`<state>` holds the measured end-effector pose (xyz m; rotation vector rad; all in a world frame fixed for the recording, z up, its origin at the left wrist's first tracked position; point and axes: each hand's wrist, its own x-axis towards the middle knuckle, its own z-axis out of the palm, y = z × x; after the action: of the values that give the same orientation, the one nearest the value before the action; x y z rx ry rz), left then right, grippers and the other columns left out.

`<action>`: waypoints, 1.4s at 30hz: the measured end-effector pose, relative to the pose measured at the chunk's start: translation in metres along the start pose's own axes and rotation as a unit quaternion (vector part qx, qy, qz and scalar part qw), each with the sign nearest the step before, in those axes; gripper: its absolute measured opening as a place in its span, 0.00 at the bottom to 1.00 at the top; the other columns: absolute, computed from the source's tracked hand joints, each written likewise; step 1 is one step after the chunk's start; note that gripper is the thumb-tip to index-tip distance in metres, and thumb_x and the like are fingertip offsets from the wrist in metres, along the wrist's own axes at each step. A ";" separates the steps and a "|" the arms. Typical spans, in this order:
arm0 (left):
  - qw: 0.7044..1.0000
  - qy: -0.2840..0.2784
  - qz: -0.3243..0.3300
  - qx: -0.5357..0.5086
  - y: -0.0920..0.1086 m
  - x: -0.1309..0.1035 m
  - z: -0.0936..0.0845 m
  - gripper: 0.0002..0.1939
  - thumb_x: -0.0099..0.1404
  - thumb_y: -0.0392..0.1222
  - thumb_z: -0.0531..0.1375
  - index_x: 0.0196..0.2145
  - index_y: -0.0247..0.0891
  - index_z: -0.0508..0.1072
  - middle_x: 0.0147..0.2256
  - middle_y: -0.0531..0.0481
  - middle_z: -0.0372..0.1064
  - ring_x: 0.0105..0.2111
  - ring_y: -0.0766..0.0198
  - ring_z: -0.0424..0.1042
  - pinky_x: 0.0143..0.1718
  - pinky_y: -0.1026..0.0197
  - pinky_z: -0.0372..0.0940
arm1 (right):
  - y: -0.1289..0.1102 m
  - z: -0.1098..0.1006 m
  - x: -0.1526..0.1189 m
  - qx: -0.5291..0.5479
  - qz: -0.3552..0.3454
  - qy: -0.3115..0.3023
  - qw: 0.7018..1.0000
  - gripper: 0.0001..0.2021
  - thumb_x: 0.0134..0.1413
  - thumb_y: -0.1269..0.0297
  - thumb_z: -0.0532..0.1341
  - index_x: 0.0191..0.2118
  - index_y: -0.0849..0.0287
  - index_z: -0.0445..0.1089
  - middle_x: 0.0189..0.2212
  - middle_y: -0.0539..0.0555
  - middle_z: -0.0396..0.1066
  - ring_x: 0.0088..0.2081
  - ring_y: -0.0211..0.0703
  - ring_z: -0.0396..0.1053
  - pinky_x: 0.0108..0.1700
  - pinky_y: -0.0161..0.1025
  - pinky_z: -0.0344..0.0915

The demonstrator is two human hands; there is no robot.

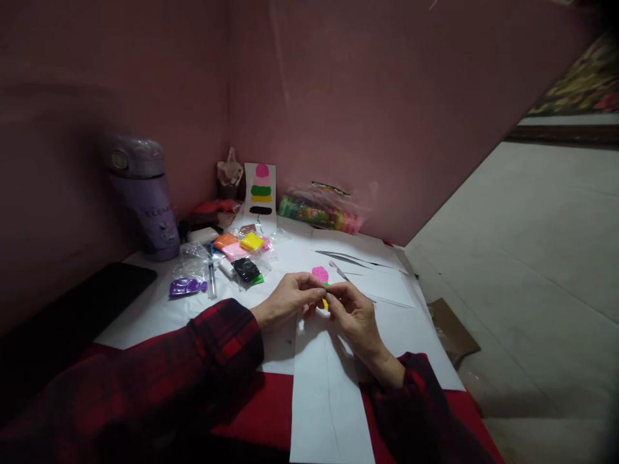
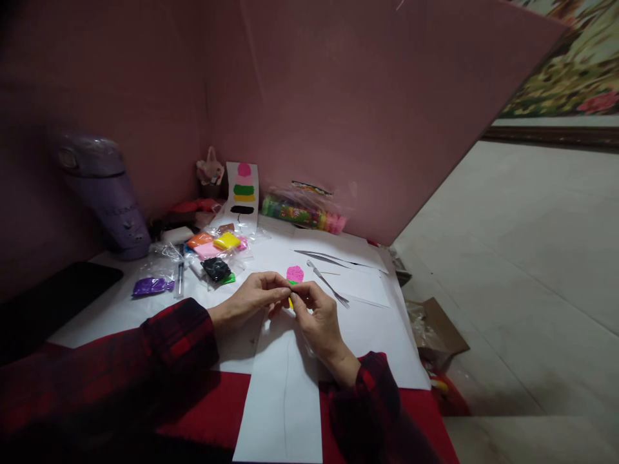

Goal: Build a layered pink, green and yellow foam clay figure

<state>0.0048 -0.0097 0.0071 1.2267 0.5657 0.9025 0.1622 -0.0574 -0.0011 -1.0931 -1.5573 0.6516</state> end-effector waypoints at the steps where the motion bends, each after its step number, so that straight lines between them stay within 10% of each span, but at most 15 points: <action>1: 1.000 0.003 -0.001 0.003 0.000 0.000 0.001 0.19 0.49 0.51 0.68 0.29 0.31 0.72 0.18 0.52 0.67 0.16 0.70 0.63 0.18 0.67 0.56 | 0.000 0.000 0.000 -0.001 0.001 -0.003 1.000 0.04 0.57 0.65 0.61 0.37 0.57 0.71 0.29 0.51 0.72 0.29 0.40 0.70 0.28 0.35 0.65; 15: 0.991 0.133 0.008 0.002 0.004 0.005 -0.001 0.11 0.51 0.41 0.65 0.28 0.31 0.71 0.20 0.52 0.69 0.15 0.73 0.61 0.16 0.68 0.55 | -0.001 0.001 0.006 0.053 0.076 0.104 0.990 0.06 0.52 0.63 0.64 0.31 0.59 0.68 0.22 0.46 0.66 0.18 0.33 0.61 0.20 0.32 0.61; 24: 1.000 0.015 -0.021 -0.009 0.000 0.000 0.000 0.21 0.48 0.47 0.70 0.35 0.29 0.76 0.22 0.51 0.69 0.17 0.71 0.62 0.19 0.67 0.55 | 0.001 0.002 0.002 0.084 0.049 0.020 0.995 0.08 0.53 0.60 0.66 0.36 0.58 0.71 0.27 0.48 0.70 0.23 0.35 0.66 0.23 0.32 0.64; 42: 1.000 -0.008 0.004 0.004 0.001 0.000 0.001 0.23 0.50 0.56 0.68 0.30 0.31 0.72 0.20 0.53 0.66 0.17 0.71 0.62 0.18 0.67 0.55 | 0.004 0.002 0.000 0.029 0.003 0.011 1.000 0.02 0.58 0.66 0.62 0.36 0.57 0.72 0.28 0.49 0.72 0.27 0.36 0.68 0.28 0.33 0.64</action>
<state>0.0049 -0.0100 0.0084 1.2432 0.5523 0.8970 0.1620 -0.0553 -0.0052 -1.0590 -1.5086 0.6821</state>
